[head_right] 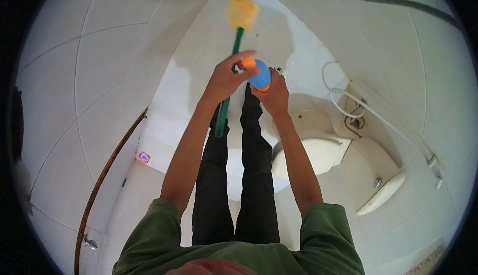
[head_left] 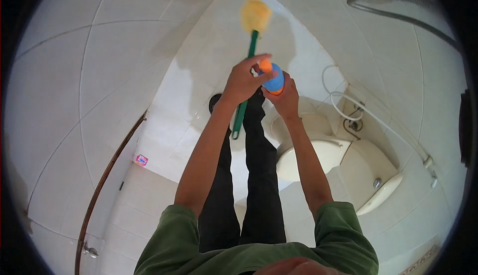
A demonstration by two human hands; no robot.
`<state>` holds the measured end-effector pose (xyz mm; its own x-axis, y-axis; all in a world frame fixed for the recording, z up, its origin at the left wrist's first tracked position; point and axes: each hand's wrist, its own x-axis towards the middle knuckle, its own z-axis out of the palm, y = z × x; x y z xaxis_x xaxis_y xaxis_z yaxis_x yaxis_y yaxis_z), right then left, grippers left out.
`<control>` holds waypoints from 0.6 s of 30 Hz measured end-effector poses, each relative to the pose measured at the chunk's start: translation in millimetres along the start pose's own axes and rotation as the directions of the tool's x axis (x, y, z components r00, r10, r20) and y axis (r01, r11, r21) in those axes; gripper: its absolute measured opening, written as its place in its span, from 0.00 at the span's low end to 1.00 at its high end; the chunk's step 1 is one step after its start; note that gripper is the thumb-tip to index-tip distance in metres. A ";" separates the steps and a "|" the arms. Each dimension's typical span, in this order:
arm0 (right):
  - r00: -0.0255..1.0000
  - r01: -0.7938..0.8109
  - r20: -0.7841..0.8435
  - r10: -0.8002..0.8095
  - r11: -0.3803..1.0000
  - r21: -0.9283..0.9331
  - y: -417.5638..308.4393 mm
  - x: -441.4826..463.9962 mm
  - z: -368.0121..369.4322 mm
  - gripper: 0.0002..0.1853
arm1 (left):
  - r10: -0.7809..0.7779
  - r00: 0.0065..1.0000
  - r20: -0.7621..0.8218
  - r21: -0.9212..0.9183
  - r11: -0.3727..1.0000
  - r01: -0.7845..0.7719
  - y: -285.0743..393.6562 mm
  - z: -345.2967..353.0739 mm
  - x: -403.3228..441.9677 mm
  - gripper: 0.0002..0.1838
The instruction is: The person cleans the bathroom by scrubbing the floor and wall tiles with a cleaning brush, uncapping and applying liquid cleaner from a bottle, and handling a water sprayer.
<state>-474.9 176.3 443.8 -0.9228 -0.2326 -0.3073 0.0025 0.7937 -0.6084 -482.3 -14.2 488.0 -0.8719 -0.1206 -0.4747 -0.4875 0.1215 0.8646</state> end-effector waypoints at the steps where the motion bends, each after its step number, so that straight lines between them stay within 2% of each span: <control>1: 1.000 -0.018 0.019 0.017 0.999 0.038 6.5 9.5 -1.3 0.38 | -0.045 0.994 0.095 -0.045 0.998 0.049 -3.1 -3.3 6.7 0.23; 2: 0.998 -0.041 0.043 0.038 0.996 0.074 14.2 17.0 -3.0 0.38 | -0.087 0.977 0.194 -0.086 0.991 0.106 -6.6 -2.6 12.9 0.23; 5: 0.990 0.035 0.139 -0.031 0.999 -0.024 37.9 35.0 -1.4 0.39 | -0.025 0.995 0.094 -0.055 0.998 0.030 -27.4 12.8 33.5 0.22; 8: 0.989 0.126 0.089 -0.119 0.988 -0.089 56.4 50.9 7.3 0.39 | -0.089 0.959 -0.270 -0.146 0.988 0.051 -30.8 30.4 50.0 0.20; 11: 0.998 0.020 0.059 -0.014 0.994 -0.107 73.4 72.4 15.0 0.37 | -0.330 0.869 -0.369 -0.264 0.933 0.243 -52.3 30.0 65.4 0.21; 12: 0.997 0.002 0.075 0.005 0.996 -0.087 74.4 84.2 15.2 0.36 | -0.311 0.860 -0.403 -0.275 0.938 0.210 -66.1 31.0 65.6 0.22; 14: 0.994 -0.038 0.105 0.043 0.998 -0.046 68.8 118.4 13.1 0.35 | -0.324 0.851 -0.413 -0.224 0.942 0.250 -97.0 32.2 62.1 0.24; 18: 0.989 -0.069 0.122 0.086 0.988 -0.137 52.5 189.8 19.0 0.36 | -0.399 0.840 -0.368 -0.198 0.916 0.348 -157.7 43.3 32.0 0.26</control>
<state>-642.5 163.1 339.6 -0.8651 -0.2307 -0.4454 0.0132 0.8772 -0.4800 -435.4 5.4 329.3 -0.5211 -0.5120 -0.6829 -0.7411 -0.1255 0.6596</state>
